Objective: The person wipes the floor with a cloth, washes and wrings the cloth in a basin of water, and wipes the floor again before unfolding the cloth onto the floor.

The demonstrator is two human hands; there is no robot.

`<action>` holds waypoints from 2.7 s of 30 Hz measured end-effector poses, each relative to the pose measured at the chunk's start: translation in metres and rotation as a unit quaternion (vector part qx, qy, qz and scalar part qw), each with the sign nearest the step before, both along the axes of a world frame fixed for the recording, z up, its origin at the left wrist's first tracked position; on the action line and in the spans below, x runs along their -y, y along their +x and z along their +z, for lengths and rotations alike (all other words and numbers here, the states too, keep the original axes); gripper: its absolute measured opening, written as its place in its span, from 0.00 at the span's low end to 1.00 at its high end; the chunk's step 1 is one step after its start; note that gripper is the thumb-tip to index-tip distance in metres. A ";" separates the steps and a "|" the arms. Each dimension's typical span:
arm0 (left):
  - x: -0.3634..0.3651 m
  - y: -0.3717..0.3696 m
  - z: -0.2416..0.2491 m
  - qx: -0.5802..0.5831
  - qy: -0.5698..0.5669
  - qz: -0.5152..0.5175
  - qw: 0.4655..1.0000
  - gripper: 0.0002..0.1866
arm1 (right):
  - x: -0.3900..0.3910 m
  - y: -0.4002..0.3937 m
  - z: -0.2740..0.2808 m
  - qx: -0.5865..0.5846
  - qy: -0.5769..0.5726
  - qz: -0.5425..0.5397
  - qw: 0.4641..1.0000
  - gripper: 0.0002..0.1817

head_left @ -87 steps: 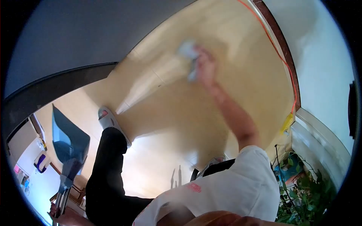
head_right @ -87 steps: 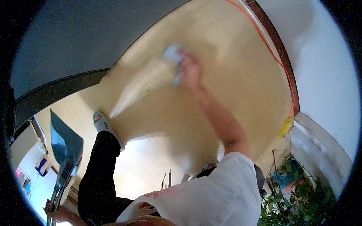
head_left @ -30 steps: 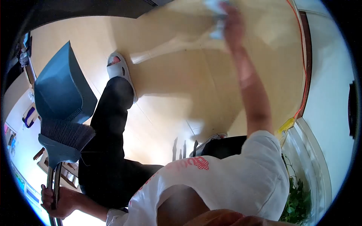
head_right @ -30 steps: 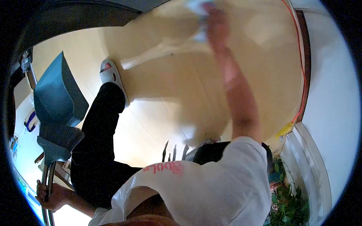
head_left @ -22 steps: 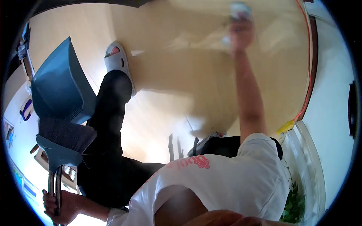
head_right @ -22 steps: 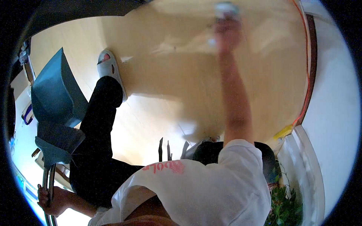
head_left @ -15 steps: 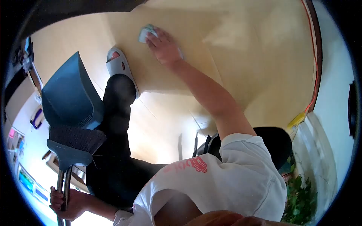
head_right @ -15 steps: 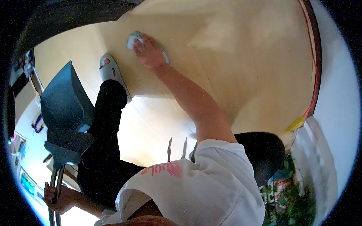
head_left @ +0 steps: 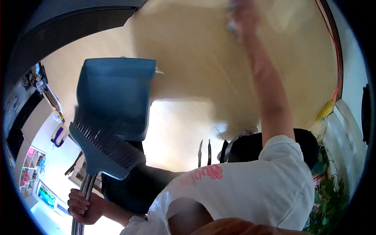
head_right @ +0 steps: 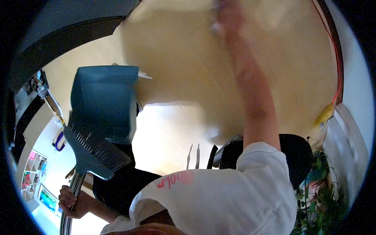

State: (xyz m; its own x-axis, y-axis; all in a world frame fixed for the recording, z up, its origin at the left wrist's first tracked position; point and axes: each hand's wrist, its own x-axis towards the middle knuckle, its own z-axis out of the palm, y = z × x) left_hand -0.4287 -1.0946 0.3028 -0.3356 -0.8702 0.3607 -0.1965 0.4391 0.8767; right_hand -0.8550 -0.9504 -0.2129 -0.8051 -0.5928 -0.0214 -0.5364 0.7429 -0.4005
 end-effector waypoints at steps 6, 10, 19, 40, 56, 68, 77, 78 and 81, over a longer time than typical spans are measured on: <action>0.002 -0.020 0.003 -0.011 0.031 -0.138 0.990 0.18 | 0.009 0.231 0.036 0.197 -0.218 0.265 0.918 0.19; -0.002 -0.061 -0.007 -0.045 0.004 -0.206 0.977 0.17 | -0.015 0.195 0.044 -0.019 -0.202 0.437 0.876 0.20; -0.030 -0.118 -0.040 -0.017 0.060 -0.165 0.984 0.16 | -0.143 -0.179 0.041 -0.104 -0.099 -0.006 0.990 0.19; -0.004 -0.374 -0.128 -0.147 0.131 -0.437 0.877 0.14 | -0.257 0.086 0.079 0.263 -0.230 0.211 0.913 0.16; 0.074 -0.497 -0.186 -0.055 0.188 -0.444 0.874 0.12 | -0.260 0.184 0.067 0.397 -0.182 0.091 0.895 0.18; 0.032 -0.513 -0.147 0.274 -0.010 -0.445 0.853 0.24 | -0.458 -0.032 0.051 -0.143 -0.130 -0.265 0.945 0.12; 0.035 -0.461 -0.182 0.138 0.016 -0.381 0.914 0.36 | -0.340 0.123 0.047 0.036 -0.158 -0.090 0.983 0.18; 0.019 -0.429 -0.204 0.094 0.046 -0.306 0.946 0.37 | -0.324 0.157 0.042 0.062 -0.261 -0.040 0.963 0.25; 0.040 -0.272 -0.306 0.369 -0.007 -0.279 0.886 0.29 | -0.312 0.208 0.054 0.054 -0.261 0.091 0.960 0.20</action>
